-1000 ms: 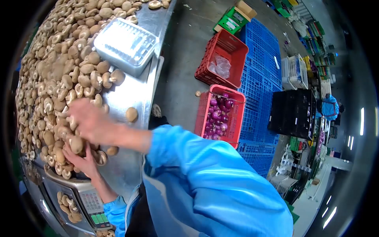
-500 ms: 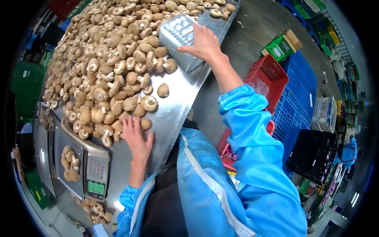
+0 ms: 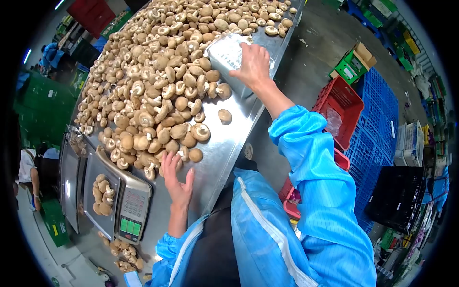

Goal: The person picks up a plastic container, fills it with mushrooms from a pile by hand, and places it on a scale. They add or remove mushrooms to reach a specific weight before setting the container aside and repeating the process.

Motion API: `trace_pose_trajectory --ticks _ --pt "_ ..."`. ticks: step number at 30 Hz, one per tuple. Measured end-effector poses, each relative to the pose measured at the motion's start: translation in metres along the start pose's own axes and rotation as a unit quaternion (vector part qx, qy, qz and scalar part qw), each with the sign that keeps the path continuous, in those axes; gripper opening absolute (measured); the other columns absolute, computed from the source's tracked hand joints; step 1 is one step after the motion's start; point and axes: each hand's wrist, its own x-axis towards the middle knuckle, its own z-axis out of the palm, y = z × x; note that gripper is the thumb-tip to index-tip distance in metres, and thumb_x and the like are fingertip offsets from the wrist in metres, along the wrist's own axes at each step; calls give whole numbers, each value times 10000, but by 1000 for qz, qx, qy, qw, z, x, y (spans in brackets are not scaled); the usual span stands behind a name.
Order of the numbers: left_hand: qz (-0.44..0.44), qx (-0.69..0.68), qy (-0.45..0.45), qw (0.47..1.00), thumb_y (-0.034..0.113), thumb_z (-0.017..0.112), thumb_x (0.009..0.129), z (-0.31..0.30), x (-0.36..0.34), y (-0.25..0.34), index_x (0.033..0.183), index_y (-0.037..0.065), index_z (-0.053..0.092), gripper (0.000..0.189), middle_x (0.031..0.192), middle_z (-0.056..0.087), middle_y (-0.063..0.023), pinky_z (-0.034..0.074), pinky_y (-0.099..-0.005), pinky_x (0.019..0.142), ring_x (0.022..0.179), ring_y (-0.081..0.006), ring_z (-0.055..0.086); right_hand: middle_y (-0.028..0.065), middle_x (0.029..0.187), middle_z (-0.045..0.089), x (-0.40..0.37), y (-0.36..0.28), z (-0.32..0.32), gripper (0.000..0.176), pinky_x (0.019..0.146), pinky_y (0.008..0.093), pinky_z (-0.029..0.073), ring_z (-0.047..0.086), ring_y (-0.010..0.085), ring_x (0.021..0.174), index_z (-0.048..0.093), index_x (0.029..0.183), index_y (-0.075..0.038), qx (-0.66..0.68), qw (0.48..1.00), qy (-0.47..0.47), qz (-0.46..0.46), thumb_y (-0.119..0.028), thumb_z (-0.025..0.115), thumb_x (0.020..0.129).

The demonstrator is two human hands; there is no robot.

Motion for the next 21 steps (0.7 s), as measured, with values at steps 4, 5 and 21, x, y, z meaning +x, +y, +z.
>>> trace_pose_trajectory --ticks 4,5,21 --pt "-27 -49 12 998 89 687 794 -21 4 -1 1332 9 488 579 1426 452 -181 301 -457 1123 1378 -342 373 184 1066 589 -13 -33 -19 730 928 449 422 551 318 1032 550 1227 -25 69 992 56 -86 -258 816 589" --pt "-60 -93 21 994 92 681 797 -31 5 6 1367 11 455 619 1437 440 -180 303 -456 1123 1378 -330 375 183 1085 590 -18 -59 -45 722 911 435 445 561 320 1034 544 1241 -22 155 982 -30 -105 -253 807 609" --pt "-645 -454 -56 612 129 404 1019 -70 -129 -40 1204 -5 420 229 971 641 -207 451 -241 382 462 -141 517 158 969 677 -239 -116 -52 641 569 285 569 680 195 663 253 1486 -10 467 507 -659 302 -365 485 1005"
